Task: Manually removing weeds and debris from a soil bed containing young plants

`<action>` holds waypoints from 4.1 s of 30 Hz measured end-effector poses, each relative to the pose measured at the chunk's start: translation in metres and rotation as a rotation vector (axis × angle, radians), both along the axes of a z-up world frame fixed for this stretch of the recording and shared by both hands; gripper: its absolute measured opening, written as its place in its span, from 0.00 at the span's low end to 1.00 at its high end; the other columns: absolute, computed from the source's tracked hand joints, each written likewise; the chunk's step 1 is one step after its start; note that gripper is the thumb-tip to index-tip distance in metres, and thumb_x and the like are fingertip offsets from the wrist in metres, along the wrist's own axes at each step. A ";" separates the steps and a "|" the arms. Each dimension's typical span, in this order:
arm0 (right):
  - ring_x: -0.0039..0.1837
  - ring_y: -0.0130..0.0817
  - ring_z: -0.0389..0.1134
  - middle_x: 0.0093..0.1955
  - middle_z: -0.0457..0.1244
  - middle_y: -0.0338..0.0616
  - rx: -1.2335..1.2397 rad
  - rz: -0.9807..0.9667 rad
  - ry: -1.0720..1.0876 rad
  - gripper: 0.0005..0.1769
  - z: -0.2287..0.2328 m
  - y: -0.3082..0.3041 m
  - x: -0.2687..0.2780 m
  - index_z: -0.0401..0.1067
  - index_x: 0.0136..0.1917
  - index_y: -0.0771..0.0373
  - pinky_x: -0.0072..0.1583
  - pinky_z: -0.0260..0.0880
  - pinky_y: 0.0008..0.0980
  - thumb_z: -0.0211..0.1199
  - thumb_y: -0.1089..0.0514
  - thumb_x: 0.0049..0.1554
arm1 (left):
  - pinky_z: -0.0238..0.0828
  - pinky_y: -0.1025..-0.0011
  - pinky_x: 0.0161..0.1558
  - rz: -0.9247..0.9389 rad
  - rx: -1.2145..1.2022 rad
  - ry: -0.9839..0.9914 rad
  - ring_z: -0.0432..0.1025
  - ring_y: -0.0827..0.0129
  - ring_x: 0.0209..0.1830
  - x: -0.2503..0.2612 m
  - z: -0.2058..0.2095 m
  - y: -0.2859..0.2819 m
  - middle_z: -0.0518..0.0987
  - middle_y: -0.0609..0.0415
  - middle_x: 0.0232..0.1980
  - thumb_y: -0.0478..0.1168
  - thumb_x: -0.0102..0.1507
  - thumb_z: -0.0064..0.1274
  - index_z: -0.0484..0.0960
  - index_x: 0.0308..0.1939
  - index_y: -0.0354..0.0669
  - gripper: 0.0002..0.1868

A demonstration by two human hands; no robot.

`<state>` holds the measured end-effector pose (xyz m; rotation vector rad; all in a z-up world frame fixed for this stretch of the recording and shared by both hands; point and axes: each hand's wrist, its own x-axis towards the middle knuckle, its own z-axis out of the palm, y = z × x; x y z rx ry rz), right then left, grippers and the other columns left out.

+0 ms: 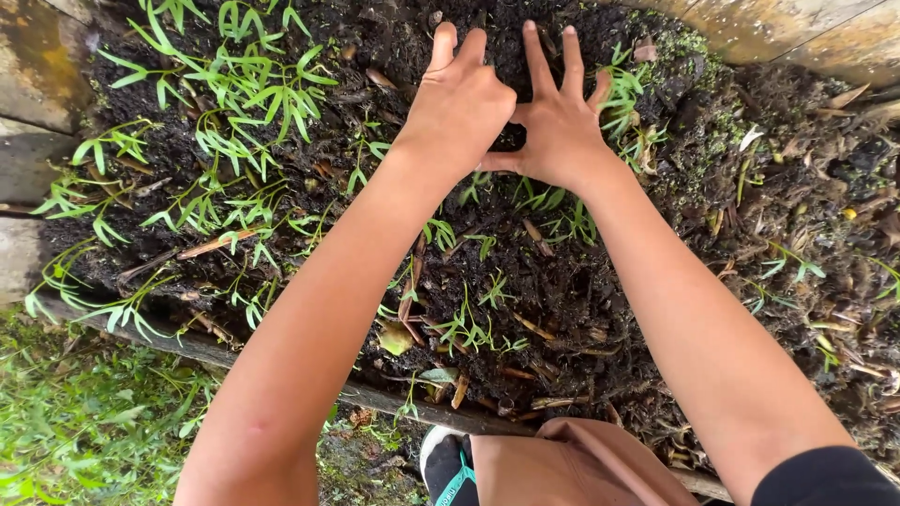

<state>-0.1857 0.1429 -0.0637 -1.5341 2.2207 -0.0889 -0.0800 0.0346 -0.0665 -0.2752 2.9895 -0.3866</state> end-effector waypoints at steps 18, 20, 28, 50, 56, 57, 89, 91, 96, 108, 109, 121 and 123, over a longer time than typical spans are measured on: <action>0.62 0.55 0.58 0.60 0.60 0.58 -0.361 0.013 -0.099 0.47 -0.005 0.008 -0.028 0.64 0.67 0.71 0.64 0.57 0.57 0.83 0.51 0.41 | 0.43 0.46 0.65 0.114 0.087 -0.011 0.63 0.52 0.59 -0.014 -0.002 0.005 0.82 0.57 0.27 0.41 0.51 0.69 0.87 0.28 0.54 0.05; 0.54 0.50 0.54 0.57 0.59 0.52 -0.371 0.059 0.015 0.51 -0.032 0.005 -0.038 0.69 0.68 0.73 0.57 0.58 0.46 0.82 0.41 0.42 | 0.43 0.43 0.66 0.125 0.142 0.005 0.64 0.51 0.61 -0.013 -0.004 0.004 0.82 0.55 0.28 0.46 0.50 0.71 0.87 0.29 0.53 0.08; 0.51 0.48 0.54 0.55 0.65 0.40 -0.426 0.109 0.021 0.22 -0.025 0.000 -0.021 0.80 0.55 0.61 0.55 0.59 0.53 0.78 0.51 0.49 | 0.47 0.48 0.59 0.092 0.277 0.110 0.64 0.54 0.53 -0.007 -0.015 -0.010 0.77 0.55 0.28 0.34 0.50 0.67 0.83 0.34 0.47 0.11; 0.62 0.50 0.64 0.55 0.72 0.45 -0.451 -0.184 -0.095 0.15 0.028 0.018 -0.023 0.79 0.57 0.58 0.69 0.56 0.58 0.73 0.58 0.56 | 0.42 0.60 0.51 0.448 0.652 0.661 0.70 0.59 0.56 0.094 0.064 -0.037 0.83 0.61 0.49 0.38 0.60 0.68 0.78 0.55 0.50 0.21; 0.50 0.41 0.73 0.55 0.65 0.65 -0.638 -0.219 -0.124 0.19 0.022 0.044 -0.024 0.77 0.61 0.64 0.71 0.58 0.58 0.72 0.69 0.56 | 0.46 0.63 0.47 0.480 0.574 0.790 0.73 0.63 0.53 0.149 0.066 -0.022 0.81 0.61 0.53 0.38 0.67 0.61 0.78 0.54 0.47 0.13; 0.50 0.41 0.73 0.55 0.65 0.65 -0.640 -0.215 -0.125 0.19 0.026 0.042 -0.014 0.77 0.61 0.64 0.71 0.58 0.58 0.72 0.69 0.56 | 0.46 0.63 0.47 0.483 0.570 0.791 0.73 0.63 0.53 0.156 0.068 -0.016 0.81 0.61 0.53 0.38 0.67 0.61 0.78 0.54 0.47 0.13; 0.64 0.51 0.53 0.65 0.64 0.42 -0.302 0.288 0.088 0.21 0.075 -0.061 0.037 0.75 0.65 0.48 0.65 0.52 0.60 0.61 0.62 0.61 | 0.57 0.43 0.56 0.843 0.499 0.863 0.66 0.49 0.63 0.291 0.072 0.014 0.74 0.46 0.62 0.41 0.66 0.63 0.78 0.57 0.45 0.17; 0.58 0.53 0.54 0.61 0.65 0.42 -0.297 0.338 0.104 0.18 0.027 -0.081 0.018 0.78 0.62 0.51 0.59 0.55 0.58 0.58 0.64 0.62 | 0.56 0.48 0.56 0.832 0.549 0.847 0.67 0.51 0.63 0.289 0.076 0.016 0.75 0.46 0.62 0.41 0.67 0.61 0.79 0.58 0.43 0.17; 0.55 0.54 0.52 0.57 0.64 0.40 -0.056 0.325 0.125 0.23 0.017 -0.104 0.029 0.77 0.63 0.50 0.57 0.53 0.55 0.54 0.69 0.61 | 0.51 0.49 0.56 0.793 0.673 0.833 0.70 0.58 0.62 0.293 0.079 0.016 0.74 0.50 0.61 0.43 0.70 0.54 0.76 0.57 0.45 0.13; 0.57 0.51 0.52 0.59 0.61 0.44 -0.079 0.275 0.151 0.19 0.021 -0.097 0.041 0.79 0.61 0.47 0.60 0.52 0.52 0.58 0.65 0.62 | 0.55 0.52 0.51 0.753 0.441 0.760 0.68 0.51 0.55 0.269 0.047 0.007 0.75 0.48 0.58 0.37 0.64 0.62 0.84 0.53 0.49 0.13; 0.57 0.50 0.53 0.59 0.61 0.44 -0.123 0.262 0.104 0.19 0.025 -0.094 0.041 0.80 0.59 0.46 0.61 0.52 0.54 0.59 0.67 0.61 | 0.55 0.54 0.52 0.743 0.419 0.769 0.68 0.53 0.53 0.263 0.044 0.004 0.78 0.50 0.54 0.37 0.64 0.62 0.86 0.51 0.48 0.11; 0.59 0.55 0.57 0.56 0.61 0.51 -0.438 0.319 -0.044 0.15 0.027 -0.073 0.022 0.80 0.63 0.60 0.62 0.55 0.56 0.63 0.67 0.63 | 0.74 0.47 0.61 0.646 0.264 0.141 0.74 0.63 0.25 0.209 -0.003 -0.075 0.79 0.52 0.25 0.26 0.61 0.58 0.84 0.32 0.37 0.05; 0.59 0.56 0.57 0.57 0.61 0.54 -0.448 0.319 -0.044 0.15 0.025 -0.069 0.016 0.80 0.63 0.61 0.59 0.57 0.55 0.64 0.68 0.64 | 0.75 0.50 0.59 0.613 0.186 0.080 0.74 0.65 0.27 0.203 -0.006 -0.076 0.80 0.53 0.26 0.35 0.60 0.64 0.85 0.36 0.38 0.05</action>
